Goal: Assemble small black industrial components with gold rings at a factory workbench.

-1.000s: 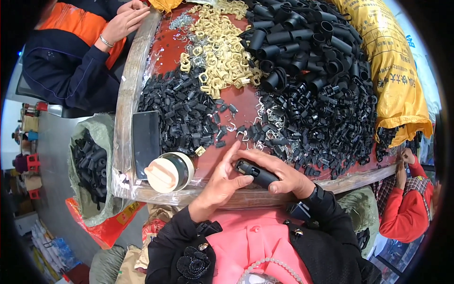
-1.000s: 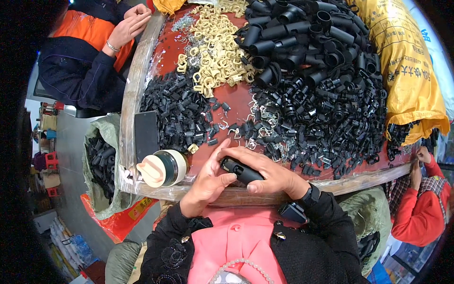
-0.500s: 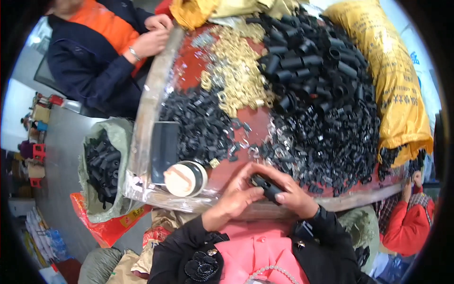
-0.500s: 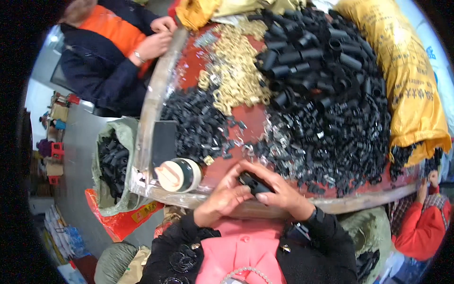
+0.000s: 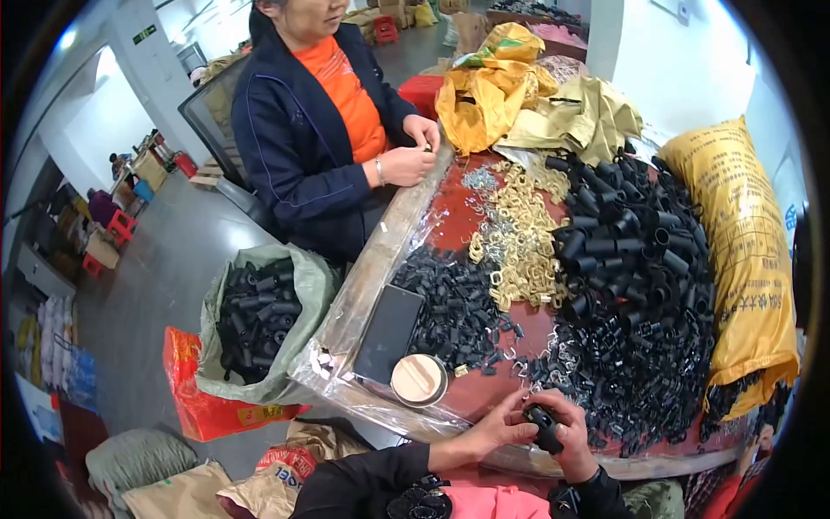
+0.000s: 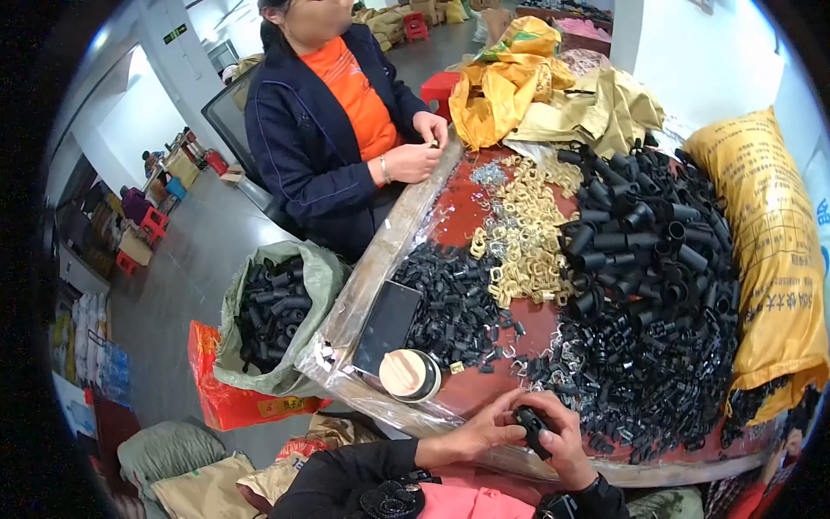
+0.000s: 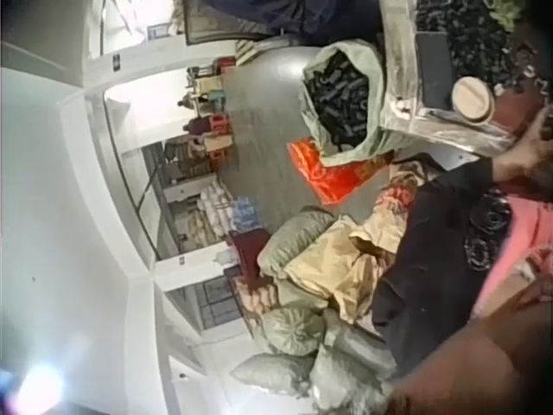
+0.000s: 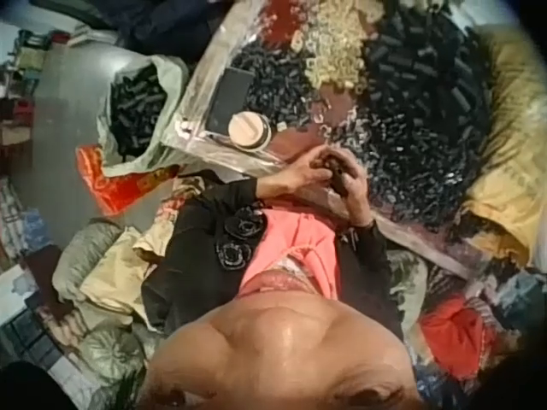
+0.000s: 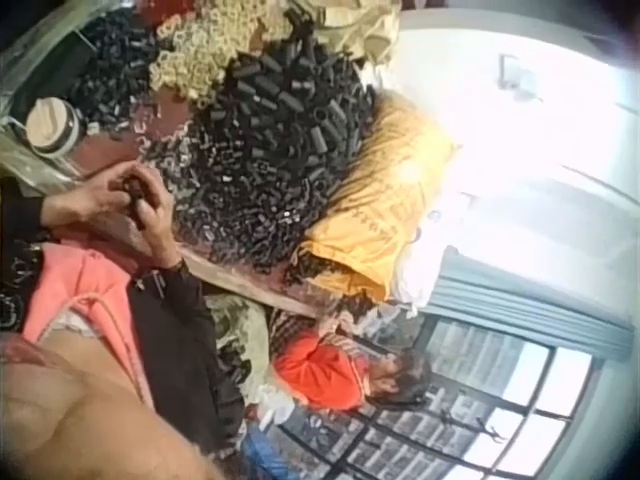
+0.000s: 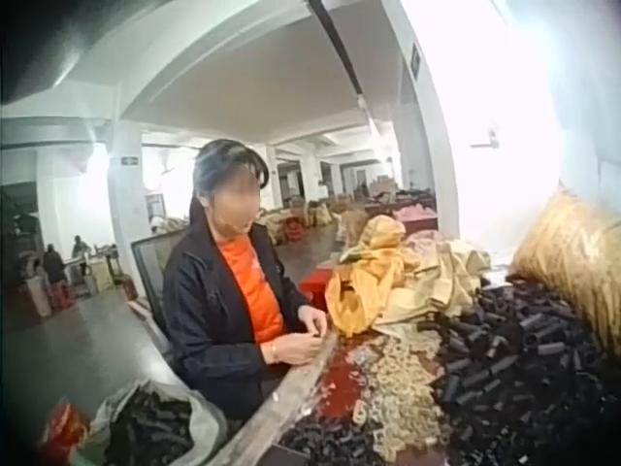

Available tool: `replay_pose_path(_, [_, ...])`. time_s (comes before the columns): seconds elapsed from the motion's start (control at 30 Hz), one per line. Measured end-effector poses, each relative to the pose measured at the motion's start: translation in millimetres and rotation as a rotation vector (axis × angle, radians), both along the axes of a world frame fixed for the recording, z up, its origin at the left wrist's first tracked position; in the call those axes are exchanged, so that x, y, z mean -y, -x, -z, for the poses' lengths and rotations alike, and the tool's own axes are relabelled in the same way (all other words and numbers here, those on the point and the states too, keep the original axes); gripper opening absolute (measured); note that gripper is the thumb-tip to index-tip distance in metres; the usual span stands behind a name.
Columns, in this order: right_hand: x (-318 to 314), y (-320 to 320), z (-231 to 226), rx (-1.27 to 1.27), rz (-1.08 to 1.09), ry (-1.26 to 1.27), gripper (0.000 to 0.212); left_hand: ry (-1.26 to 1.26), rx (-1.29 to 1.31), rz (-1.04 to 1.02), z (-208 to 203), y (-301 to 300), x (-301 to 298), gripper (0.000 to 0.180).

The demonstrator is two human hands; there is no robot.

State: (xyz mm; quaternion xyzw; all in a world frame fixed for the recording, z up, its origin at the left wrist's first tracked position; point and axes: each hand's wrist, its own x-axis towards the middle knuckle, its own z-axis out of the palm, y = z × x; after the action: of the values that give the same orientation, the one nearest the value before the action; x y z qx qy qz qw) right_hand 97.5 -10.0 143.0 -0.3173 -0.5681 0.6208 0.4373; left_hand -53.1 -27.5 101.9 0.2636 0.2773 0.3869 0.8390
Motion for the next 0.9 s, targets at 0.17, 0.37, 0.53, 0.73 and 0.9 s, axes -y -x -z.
replay_pose_path(0.17, [-4,4,13,-0.003,0.047,0.043,0.057,0.056,0.021,-0.014,12,5,-5,0.087])
replay_pose_path(0.37, [-12,-1,22,-0.003,0.056,0.038,0.053,-0.099,-0.046,-0.013,17,8,-17,0.088])
replay_pose_path(0.53, [-9,-28,6,0.088,0.019,0.093,0.050,-0.173,-0.124,0.062,12,1,-22,0.081])
replay_pose_path(0.73, [32,-160,-33,0.522,0.360,-0.102,0.046,-0.391,-0.477,0.226,28,-15,-25,0.065])
replay_pose_path(0.9, [155,-285,-50,0.957,0.839,-0.090,0.039,-0.491,-0.623,0.297,42,-48,-27,0.059])
